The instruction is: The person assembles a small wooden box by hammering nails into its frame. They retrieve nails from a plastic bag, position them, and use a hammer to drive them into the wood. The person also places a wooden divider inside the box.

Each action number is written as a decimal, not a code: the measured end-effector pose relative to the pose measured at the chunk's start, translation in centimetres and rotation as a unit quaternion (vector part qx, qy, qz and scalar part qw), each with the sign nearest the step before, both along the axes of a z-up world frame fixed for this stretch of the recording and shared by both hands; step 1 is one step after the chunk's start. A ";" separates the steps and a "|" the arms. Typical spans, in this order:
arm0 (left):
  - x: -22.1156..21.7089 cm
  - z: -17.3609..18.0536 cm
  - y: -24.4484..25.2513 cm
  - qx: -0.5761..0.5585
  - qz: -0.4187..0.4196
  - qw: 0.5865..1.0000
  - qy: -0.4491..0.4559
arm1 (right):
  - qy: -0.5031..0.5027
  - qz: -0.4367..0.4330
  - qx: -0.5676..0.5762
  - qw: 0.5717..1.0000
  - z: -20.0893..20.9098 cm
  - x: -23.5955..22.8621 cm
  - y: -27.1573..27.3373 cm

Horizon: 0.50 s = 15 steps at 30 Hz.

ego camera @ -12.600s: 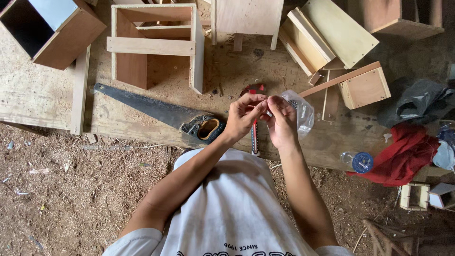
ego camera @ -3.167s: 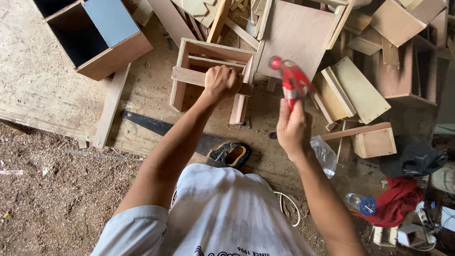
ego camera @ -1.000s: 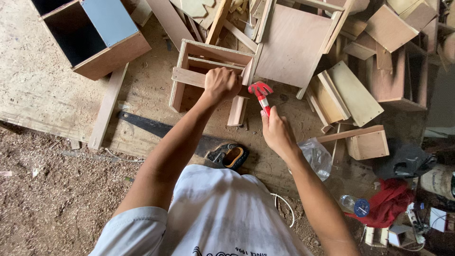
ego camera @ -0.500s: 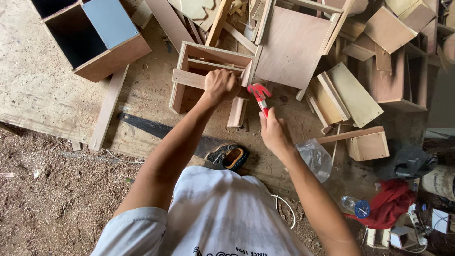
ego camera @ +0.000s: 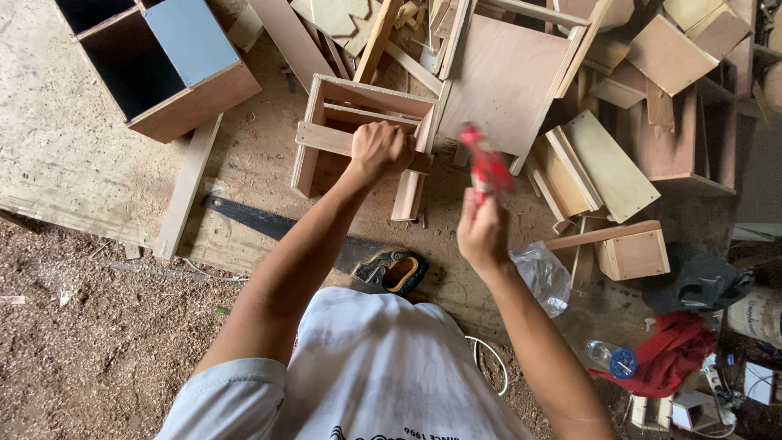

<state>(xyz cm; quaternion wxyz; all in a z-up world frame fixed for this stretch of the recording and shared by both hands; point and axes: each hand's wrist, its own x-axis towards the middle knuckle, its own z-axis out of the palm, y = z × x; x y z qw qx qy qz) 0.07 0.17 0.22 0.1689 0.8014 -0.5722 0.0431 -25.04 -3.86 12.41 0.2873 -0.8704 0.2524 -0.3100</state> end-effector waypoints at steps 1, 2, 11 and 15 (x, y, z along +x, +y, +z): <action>-0.1 0.0 0.0 0.007 0.005 1.000 0.010 | 0.083 0.005 0.016 0.996 -0.3 0.0 0.0; -0.2 0.0 -0.1 0.014 0.009 1.000 0.019 | 0.166 0.010 0.033 0.985 -0.5 0.1 0.1; 0.3 -0.7 -0.5 0.020 0.015 1.000 0.012 | 0.031 0.000 -0.009 0.999 4.3 -1.0 -0.7; 0.1 -1.1 -0.2 0.035 0.008 0.999 0.017 | -0.114 0.001 -0.046 0.992 3.2 -1.4 -0.6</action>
